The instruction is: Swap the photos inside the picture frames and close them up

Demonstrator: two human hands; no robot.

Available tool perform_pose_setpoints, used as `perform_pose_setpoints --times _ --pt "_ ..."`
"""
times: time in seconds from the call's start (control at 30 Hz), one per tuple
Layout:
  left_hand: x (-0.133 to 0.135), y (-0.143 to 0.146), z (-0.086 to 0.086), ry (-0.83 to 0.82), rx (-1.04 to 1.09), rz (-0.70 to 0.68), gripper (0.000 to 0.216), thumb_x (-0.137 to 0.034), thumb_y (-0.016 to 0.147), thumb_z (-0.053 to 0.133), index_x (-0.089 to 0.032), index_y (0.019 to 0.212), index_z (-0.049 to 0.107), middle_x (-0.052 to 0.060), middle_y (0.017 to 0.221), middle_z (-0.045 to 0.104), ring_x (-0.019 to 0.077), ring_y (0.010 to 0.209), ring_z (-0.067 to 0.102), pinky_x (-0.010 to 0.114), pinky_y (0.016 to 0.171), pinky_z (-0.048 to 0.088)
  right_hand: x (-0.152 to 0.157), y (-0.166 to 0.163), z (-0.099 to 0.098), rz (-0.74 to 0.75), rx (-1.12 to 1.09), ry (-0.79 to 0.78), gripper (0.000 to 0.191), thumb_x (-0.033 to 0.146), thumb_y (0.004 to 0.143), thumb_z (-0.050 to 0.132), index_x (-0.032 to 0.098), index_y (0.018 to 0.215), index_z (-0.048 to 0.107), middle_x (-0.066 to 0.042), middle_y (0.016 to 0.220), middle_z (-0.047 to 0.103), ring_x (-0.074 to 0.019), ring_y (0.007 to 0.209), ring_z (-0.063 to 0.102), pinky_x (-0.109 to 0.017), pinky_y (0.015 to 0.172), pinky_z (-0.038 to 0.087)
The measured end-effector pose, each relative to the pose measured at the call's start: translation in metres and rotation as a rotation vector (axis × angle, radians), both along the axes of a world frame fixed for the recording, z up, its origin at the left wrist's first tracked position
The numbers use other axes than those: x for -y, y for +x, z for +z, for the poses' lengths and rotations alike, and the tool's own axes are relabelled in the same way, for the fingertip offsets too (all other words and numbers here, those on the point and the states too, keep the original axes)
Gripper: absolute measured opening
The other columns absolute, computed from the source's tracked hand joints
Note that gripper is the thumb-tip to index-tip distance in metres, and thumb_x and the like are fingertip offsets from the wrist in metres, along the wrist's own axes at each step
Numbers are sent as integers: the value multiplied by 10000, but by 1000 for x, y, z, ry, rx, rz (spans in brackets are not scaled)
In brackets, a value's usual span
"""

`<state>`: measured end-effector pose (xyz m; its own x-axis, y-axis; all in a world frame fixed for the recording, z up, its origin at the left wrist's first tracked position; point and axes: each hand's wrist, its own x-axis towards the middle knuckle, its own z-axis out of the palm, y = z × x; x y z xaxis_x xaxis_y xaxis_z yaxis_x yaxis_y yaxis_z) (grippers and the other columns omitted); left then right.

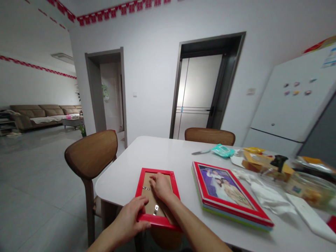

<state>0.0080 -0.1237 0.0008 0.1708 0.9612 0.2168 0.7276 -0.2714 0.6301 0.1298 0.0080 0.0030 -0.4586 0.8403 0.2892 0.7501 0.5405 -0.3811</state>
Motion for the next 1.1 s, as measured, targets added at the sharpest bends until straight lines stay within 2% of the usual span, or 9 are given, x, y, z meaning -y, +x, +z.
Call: perform_pose_setpoints --times 0.17,0.4,0.53,0.63,0.8,0.9,0.97,1.07,1.1 --pt "3 0 1 9 21 -11 429 -279 561 665 -182 954 521 36 948 542 188 874 490 284 786 391 -30 -1 -7 -207 -3 -60 262 330 752 426 180 746 641 -66 745 651 -153 660 555 -239 557 337" --pt "10 -2 5 -8 -49 17 524 -301 584 640 -168 1067 486 66 1040 544 214 992 467 315 884 354 -43 -7 -14 -365 -54 -101 252 365 699 497 149 755 614 -125 806 632 -184 707 548 -258 557 326" --pt "15 5 9 -49 -163 48 619 -308 559 652 -144 1122 453 115 1197 463 255 1115 390 394 986 229 -41 -3 -8 -326 -166 -81 194 326 682 508 155 700 597 -96 741 630 -171 680 545 -256 578 339" --pt "12 23 6 -82 -251 7 645 -284 510 677 -112 1096 471 154 1284 356 300 1191 279 466 1007 135 -36 6 0 -244 -283 -84 247 346 719 445 159 643 588 -64 672 626 -152 636 544 -249 591 362" --pt "2 40 0 -56 -219 -47 489 -127 581 544 -114 1067 485 142 1275 377 284 1192 288 479 993 180 -19 47 6 -180 -478 -106 288 352 736 385 156 791 588 -49 782 637 -139 714 568 -231 650 406" --pt "3 35 14 79 -36 10 431 -90 580 508 -130 1009 505 133 1242 423 275 1165 337 473 984 212 5 66 3 -263 -835 -251 331 390 722 402 145 884 556 -62 818 630 -151 718 578 -248 614 427" --pt "4 36 31 182 230 66 329 -119 628 493 -160 954 509 115 1198 469 254 1119 399 439 948 288 31 63 0 -286 -1192 -479 353 408 661 505 149 896 549 -57 774 630 -156 662 581 -256 566 430" --pt "6 51 59 188 745 136 167 -266 710 493 -180 853 494 88 1017 574 225 942 534 369 818 415 73 38 3 -85 -1456 -903 385 422 657 550 170 948 543 -61 779 635 -156 656 591 -270 553 438" --pt "6 59 67 168 892 140 188 -314 711 507 -180 843 484 74 950 594 214 880 561 351 781 435 85 30 8 27 -1531 -957 385 412 679 538 173 981 534 -66 821 634 -160 699 593 -277 583 446"
